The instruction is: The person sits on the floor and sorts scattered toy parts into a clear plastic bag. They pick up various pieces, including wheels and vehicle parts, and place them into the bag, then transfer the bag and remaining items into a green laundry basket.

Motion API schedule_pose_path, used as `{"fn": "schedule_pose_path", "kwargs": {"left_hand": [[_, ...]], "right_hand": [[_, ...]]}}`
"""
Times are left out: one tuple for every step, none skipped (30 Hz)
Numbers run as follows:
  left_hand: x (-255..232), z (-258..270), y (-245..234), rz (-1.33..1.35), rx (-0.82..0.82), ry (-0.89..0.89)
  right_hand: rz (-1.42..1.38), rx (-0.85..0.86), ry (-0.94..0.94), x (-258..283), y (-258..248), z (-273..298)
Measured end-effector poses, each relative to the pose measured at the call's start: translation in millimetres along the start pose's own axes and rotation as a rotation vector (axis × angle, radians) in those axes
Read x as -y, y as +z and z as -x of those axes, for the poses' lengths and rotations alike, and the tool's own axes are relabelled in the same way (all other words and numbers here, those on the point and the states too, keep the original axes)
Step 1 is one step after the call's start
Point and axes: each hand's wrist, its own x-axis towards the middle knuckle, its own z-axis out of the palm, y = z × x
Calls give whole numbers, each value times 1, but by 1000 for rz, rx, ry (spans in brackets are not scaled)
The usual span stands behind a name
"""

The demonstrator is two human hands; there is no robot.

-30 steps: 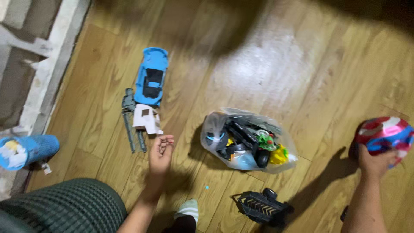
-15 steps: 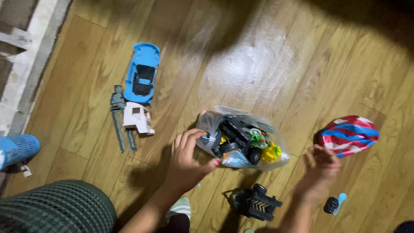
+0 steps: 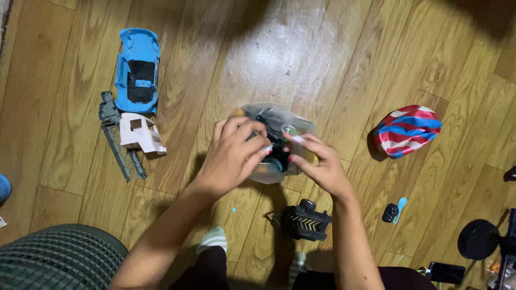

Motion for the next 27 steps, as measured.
{"fn": "schedule_pose_path", "kwargs": {"left_hand": [[2, -4, 3, 25, 19, 10], [3, -7, 7, 48, 38, 18], [3, -9, 12, 70, 58, 26], [4, -12, 17, 87, 97, 27], [4, -16, 24, 103, 135, 27], [5, -18, 29, 120, 175, 25], [8, -20, 32, 155, 197, -4], [12, -21, 35, 193, 216, -36], [19, -22, 38, 231, 235, -67], [27, -23, 40, 343, 259, -79], [36, -25, 40, 456, 282, -92], [45, -24, 39, 568, 304, -99], [51, -20, 37, 548, 282, -79], [57, -19, 36, 526, 258, -54], [62, -19, 35, 504, 233, -28], [65, -17, 36, 521, 265, -139], [68, -14, 38, 536, 298, -250], [70, -12, 40, 551, 333, -362], [71, -10, 43, 513, 350, -327], [72, -9, 45, 474, 370, -290], [73, -9, 48, 435, 389, -253], [73, -8, 52, 413, 387, -219], [71, -6, 56, 392, 385, -184], [70, -7, 59, 368, 381, -147], [70, -7, 61, 364, 358, -112], [69, -6, 62, 362, 337, -78], [69, -4, 63, 360, 316, -45]], "right_hand": [[33, 52, 51, -7, 1, -5], [84, 67, 9, -17, 5, -9], [134, 82, -34, -28, 10, -14], [185, 95, -82, -41, 15, -19], [104, 147, -31, -55, 20, -23], [20, 201, 21, -68, 25, -27], [-63, 255, 72, -80, 29, -31], [-99, 266, 109, -90, 30, -34], [-135, 276, 145, -99, 31, -38], [-175, 289, 187, -104, 31, -39], [-179, 328, 188, -106, 30, -40], [-182, 363, 185, -105, 27, -43], [-184, 399, 183, -101, 25, -44], [-212, 424, 177, -95, 21, -47], [-240, 449, 172, -88, 19, -50], [-266, 475, 170, -80, 17, -51], [-235, 503, 194, -73, 16, -53], [-207, 531, 218, -68, 16, -54], [-179, 559, 242, -63, 16, -54], [-169, 580, 274, -59, 16, -55], [-159, 601, 306, -56, 16, -56], [-147, 622, 338, -55, 17, -55], [-141, 620, 345, -54, 17, -53], [-132, 617, 348, -53, 16, -53], [-123, 615, 351, -53, 15, -53], [-144, 601, 355, -54, 16, -50], [-165, 586, 360, -55, 16, -48]]}}
